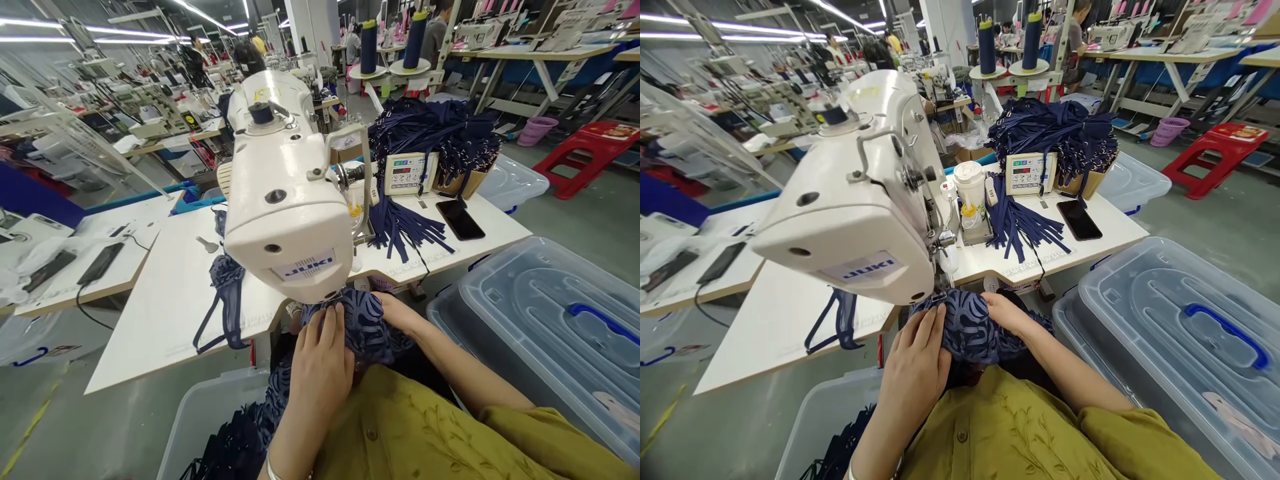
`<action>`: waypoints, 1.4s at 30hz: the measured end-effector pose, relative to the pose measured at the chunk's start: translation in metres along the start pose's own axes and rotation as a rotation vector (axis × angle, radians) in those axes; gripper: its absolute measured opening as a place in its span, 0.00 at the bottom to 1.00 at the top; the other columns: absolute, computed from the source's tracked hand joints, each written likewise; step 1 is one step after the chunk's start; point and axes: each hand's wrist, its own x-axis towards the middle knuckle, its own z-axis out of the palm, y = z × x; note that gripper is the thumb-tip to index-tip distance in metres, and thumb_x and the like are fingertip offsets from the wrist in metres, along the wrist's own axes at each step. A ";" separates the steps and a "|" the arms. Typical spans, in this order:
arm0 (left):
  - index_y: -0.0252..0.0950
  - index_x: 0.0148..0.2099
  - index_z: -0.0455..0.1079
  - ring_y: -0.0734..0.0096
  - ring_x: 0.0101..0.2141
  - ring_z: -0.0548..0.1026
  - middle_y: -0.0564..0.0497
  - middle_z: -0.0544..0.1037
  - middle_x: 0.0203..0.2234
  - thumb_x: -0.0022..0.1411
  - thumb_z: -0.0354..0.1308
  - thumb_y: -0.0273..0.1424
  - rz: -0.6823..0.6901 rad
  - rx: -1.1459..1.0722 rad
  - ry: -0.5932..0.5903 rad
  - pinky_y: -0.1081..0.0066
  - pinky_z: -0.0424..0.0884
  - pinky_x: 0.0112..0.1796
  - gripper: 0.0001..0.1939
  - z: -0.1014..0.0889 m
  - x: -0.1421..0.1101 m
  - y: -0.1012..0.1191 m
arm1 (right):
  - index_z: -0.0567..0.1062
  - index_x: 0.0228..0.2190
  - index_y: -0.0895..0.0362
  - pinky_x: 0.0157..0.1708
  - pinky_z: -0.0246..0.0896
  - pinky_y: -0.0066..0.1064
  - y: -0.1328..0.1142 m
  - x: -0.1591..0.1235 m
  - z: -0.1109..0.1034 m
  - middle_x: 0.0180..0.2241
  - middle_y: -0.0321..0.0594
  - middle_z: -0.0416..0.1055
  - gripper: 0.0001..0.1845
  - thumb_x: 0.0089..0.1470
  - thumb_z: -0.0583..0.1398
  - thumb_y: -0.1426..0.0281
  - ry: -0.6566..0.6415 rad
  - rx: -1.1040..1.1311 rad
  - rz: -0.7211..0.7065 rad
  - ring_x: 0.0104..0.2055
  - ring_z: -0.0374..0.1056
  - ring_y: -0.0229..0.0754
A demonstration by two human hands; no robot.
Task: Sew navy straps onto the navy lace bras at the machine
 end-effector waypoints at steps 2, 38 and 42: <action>0.25 0.62 0.60 0.48 0.51 0.68 0.37 0.72 0.52 0.61 0.49 0.28 -0.001 -0.050 -0.012 0.53 0.70 0.47 0.27 -0.004 0.000 0.002 | 0.73 0.33 0.55 0.30 0.69 0.32 -0.001 -0.002 -0.012 0.26 0.36 0.73 0.16 0.54 0.59 0.56 0.005 0.057 0.011 0.29 0.71 0.41; 0.35 0.44 0.72 0.58 0.45 0.73 0.46 0.78 0.42 0.66 0.56 0.28 -0.131 0.052 0.320 0.60 0.67 0.45 0.06 0.009 0.006 0.004 | 0.62 0.29 0.53 0.16 0.48 0.22 -0.040 0.050 -0.112 0.25 0.31 0.64 0.18 0.56 0.52 0.51 0.323 -0.034 0.001 0.18 0.52 0.29; 0.30 0.47 0.71 0.58 0.43 0.75 0.42 0.79 0.42 0.66 0.56 0.36 -0.152 0.042 0.222 0.61 0.71 0.44 0.15 0.010 0.005 0.013 | 0.69 0.31 0.52 0.10 0.39 0.20 -0.053 0.020 -0.087 0.21 0.27 0.59 0.20 0.43 0.65 0.52 0.165 0.455 0.022 0.15 0.46 0.27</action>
